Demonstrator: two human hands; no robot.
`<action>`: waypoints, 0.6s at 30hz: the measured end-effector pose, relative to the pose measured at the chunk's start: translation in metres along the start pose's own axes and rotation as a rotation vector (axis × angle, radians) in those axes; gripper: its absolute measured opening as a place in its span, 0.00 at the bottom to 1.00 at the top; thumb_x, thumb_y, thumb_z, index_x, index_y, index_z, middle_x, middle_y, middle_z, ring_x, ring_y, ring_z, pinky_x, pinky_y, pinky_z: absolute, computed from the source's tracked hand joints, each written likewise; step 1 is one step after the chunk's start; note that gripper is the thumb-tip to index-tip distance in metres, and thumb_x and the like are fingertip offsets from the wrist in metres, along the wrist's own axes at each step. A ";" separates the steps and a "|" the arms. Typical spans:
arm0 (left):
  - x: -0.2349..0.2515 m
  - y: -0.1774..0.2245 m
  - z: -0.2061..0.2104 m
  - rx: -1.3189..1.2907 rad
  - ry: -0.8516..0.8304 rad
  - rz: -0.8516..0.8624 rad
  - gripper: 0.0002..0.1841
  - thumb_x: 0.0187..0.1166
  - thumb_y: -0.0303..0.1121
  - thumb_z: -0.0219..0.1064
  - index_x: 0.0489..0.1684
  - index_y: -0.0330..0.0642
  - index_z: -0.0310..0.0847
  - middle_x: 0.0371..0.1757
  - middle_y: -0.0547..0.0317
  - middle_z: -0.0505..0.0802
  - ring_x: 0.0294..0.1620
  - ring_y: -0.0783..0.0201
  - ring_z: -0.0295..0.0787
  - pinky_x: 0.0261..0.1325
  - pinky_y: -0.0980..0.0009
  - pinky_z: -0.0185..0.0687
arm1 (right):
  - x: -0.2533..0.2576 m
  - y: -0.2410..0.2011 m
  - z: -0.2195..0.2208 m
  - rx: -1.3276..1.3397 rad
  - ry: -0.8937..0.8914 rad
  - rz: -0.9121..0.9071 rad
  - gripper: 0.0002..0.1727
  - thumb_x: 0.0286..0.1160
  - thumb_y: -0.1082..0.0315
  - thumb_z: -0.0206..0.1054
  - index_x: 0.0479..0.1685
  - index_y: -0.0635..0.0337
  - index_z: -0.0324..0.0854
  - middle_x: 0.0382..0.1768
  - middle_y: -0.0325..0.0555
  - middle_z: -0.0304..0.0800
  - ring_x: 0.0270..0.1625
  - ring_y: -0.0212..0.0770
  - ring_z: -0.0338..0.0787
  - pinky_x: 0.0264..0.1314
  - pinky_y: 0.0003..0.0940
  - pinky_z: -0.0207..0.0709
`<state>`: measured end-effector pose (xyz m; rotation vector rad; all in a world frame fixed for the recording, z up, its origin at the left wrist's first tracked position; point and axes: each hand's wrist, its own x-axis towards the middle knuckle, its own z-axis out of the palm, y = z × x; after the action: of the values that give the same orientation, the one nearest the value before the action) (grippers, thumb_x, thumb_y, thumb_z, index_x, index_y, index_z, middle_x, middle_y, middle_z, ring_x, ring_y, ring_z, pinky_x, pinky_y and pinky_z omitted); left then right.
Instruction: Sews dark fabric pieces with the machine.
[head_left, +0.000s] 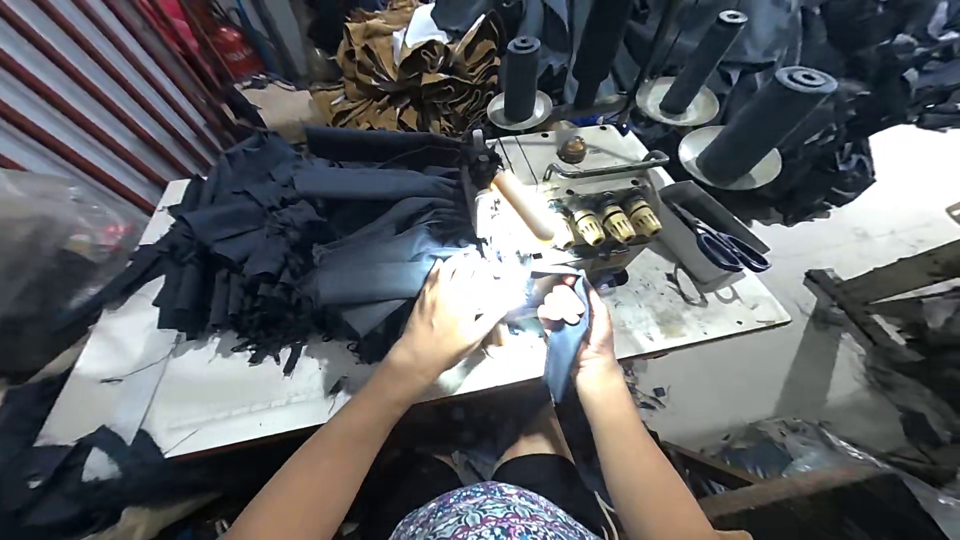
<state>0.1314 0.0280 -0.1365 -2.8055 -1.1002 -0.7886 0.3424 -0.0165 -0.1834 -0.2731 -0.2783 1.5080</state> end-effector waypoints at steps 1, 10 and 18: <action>0.002 -0.006 -0.003 -0.013 -0.025 0.031 0.26 0.87 0.53 0.55 0.65 0.46 0.89 0.75 0.45 0.86 0.83 0.43 0.73 0.85 0.41 0.62 | -0.003 0.000 0.002 -0.104 0.019 -0.001 0.30 0.95 0.52 0.37 0.32 0.51 0.83 0.12 0.30 0.76 0.16 0.26 0.80 0.25 0.20 0.79; -0.027 0.049 -0.065 -0.608 -0.077 -0.197 0.17 0.76 0.52 0.71 0.27 0.48 0.90 0.52 0.65 0.92 0.52 0.76 0.87 0.53 0.74 0.84 | -0.050 0.005 0.029 -0.699 -0.752 0.162 0.10 0.86 0.56 0.62 0.43 0.42 0.89 0.36 0.16 0.91 0.38 0.11 0.85 0.41 0.12 0.79; -0.011 -0.022 -0.106 0.207 0.131 -0.248 0.12 0.80 0.30 0.68 0.53 0.31 0.87 0.72 0.30 0.83 0.80 0.26 0.70 0.81 0.22 0.51 | -0.032 -0.010 0.017 -0.436 -0.408 0.103 0.15 0.74 0.46 0.71 0.32 0.44 0.92 0.17 0.25 0.86 0.21 0.22 0.86 0.34 0.22 0.85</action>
<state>0.0627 0.0160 -0.0524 -2.4434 -1.4334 -0.8084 0.3444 -0.0487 -0.1644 -0.3261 -0.9354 1.5876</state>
